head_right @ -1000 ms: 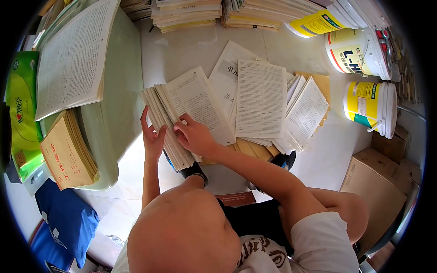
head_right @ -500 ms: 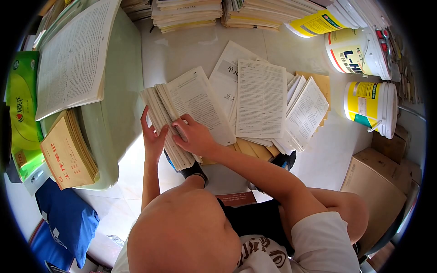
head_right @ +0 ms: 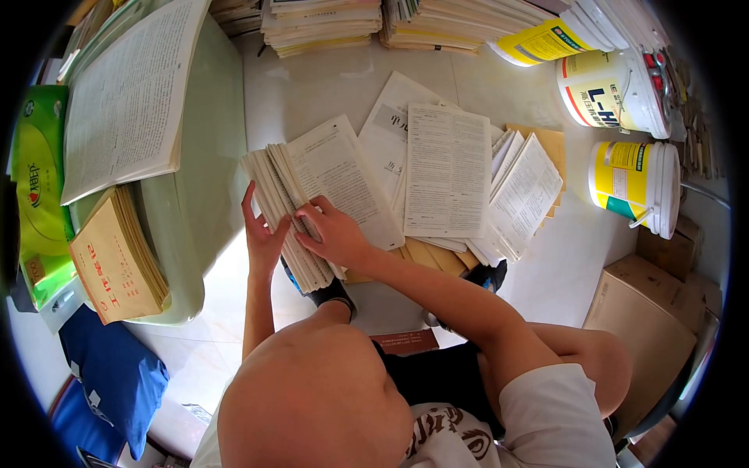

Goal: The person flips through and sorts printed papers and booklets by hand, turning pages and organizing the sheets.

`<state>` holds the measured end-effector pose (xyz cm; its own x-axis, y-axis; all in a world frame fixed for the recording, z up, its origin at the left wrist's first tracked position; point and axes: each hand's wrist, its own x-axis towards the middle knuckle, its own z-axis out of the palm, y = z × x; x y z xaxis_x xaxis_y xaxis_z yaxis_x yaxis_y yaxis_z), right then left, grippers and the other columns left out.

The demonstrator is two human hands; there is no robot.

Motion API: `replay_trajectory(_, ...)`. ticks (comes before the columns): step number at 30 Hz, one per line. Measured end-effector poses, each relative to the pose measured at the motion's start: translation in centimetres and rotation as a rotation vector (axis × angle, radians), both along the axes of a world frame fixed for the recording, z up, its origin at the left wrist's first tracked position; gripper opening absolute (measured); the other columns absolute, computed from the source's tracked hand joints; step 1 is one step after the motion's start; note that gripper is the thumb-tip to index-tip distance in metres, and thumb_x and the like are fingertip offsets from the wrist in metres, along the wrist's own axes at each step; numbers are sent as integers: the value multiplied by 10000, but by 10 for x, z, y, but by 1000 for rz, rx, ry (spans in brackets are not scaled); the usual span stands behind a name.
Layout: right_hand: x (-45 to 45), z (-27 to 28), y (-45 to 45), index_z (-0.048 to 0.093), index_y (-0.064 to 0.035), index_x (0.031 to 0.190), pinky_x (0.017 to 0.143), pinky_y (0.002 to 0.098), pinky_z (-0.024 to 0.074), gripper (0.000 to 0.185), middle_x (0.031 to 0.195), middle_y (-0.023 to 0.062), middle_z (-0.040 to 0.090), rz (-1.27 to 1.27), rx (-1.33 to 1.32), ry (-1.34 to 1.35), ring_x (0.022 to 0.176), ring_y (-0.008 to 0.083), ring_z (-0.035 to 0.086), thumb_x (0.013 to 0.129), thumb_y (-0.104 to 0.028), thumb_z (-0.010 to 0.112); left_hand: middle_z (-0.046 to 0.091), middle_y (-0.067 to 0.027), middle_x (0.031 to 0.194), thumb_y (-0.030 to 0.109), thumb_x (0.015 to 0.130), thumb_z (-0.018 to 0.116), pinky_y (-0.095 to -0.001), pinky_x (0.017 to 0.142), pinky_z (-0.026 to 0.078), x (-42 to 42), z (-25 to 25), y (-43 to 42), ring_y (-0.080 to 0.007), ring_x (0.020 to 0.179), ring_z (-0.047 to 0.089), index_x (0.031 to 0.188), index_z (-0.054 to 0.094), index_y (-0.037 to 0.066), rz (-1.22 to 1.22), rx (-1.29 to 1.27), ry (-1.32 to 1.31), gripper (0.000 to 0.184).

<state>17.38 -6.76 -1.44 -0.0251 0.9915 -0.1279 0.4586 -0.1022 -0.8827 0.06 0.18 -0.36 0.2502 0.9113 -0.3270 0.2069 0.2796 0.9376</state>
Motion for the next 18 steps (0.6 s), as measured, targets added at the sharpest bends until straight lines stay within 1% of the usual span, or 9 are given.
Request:
replay_trajectory(3, 0, 1, 0, 611, -109, 1259, 801, 479, 597, 396, 1233, 150, 603, 2, -6, 6, 911, 385, 705, 961, -332, 748, 715, -255, 1274, -50, 917, 667, -418, 922, 630, 0, 0, 0, -296, 1133, 743, 1687, 196, 156, -1, 22, -13, 926)
replay_trajectory(5, 1, 1, 1, 610, -109, 1261, 806, 479, 596, 398, 1240, 150, 601, 5, -11, 5, 910, 387, 704, 962, -332, 748, 586, -228, 1454, -104, 915, 656, -399, 975, 618, -1, 2, 1, -278, 1198, 696, 1685, 204, 150, -8, -43, 1, 928)
replay_trajectory(9, 0, 1, 1, 609, -107, 1261, 804, 480, 598, 404, 1242, 151, 600, 8, -6, 9, 909, 389, 703, 956, -329, 755, 576, -227, 1467, -112, 910, 646, -400, 973, 619, -1, 3, 1, -281, 1198, 697, 1686, 203, 148, -7, -43, 34, 931)
replay_trajectory(11, 0, 2, 1, 610, -104, 1259, 796, 484, 598, 379, 1241, 154, 599, 7, 2, 5, 899, 390, 704, 950, -275, 748, 568, -219, 1482, -115, 903, 640, -397, 968, 619, -2, 0, 1, -279, 1196, 698, 1686, 204, 148, -4, -49, 8, 935)
replay_trajectory(12, 1, 2, 1, 610, -104, 1259, 796, 484, 598, 379, 1241, 154, 599, 7, 2, 5, 899, 390, 704, 950, -275, 748, 568, -219, 1482, -115, 903, 640, -397, 968, 619, -2, 1, 1, -279, 1196, 698, 1686, 204, 148, -4, -49, 8, 935)
replay_trajectory(14, 2, 3, 0, 587, -107, 1290, 780, 492, 594, 384, 1240, 167, 597, 19, -40, 19, 891, 392, 705, 941, -193, 725, 573, -206, 1483, -113, 900, 633, -399, 966, 618, -1, 2, 2, -276, 1196, 699, 1687, 207, 152, -2, -44, 31, 934)
replay_trajectory(15, 2, 3, 0, 587, -107, 1290, 780, 492, 594, 384, 1240, 167, 597, 19, -40, 19, 891, 392, 705, 941, -193, 725, 573, -206, 1483, -113, 900, 633, -399, 966, 618, -1, 3, 2, -276, 1196, 699, 1687, 207, 152, -2, -44, 31, 934)
replay_trajectory(17, 1, 4, 0, 531, -127, 1395, 773, 500, 591, 498, 1216, 177, 599, 23, -18, -7, 887, 395, 706, 925, -116, 695, 575, -203, 1484, -102, 895, 638, -404, 966, 613, -1, 4, 1, -282, 1194, 700, 1685, 215, 155, 3, -63, 39, 932)
replay_trajectory(18, 1, 5, 0, 531, -127, 1395, 773, 500, 591, 498, 1216, 177, 599, 23, -18, -6, 887, 395, 706, 925, -116, 695, 575, -203, 1484, -102, 895, 638, -404, 966, 613, 0, 5, 1, -282, 1194, 700, 1685, 215, 155, 3, -63, 40, 932)
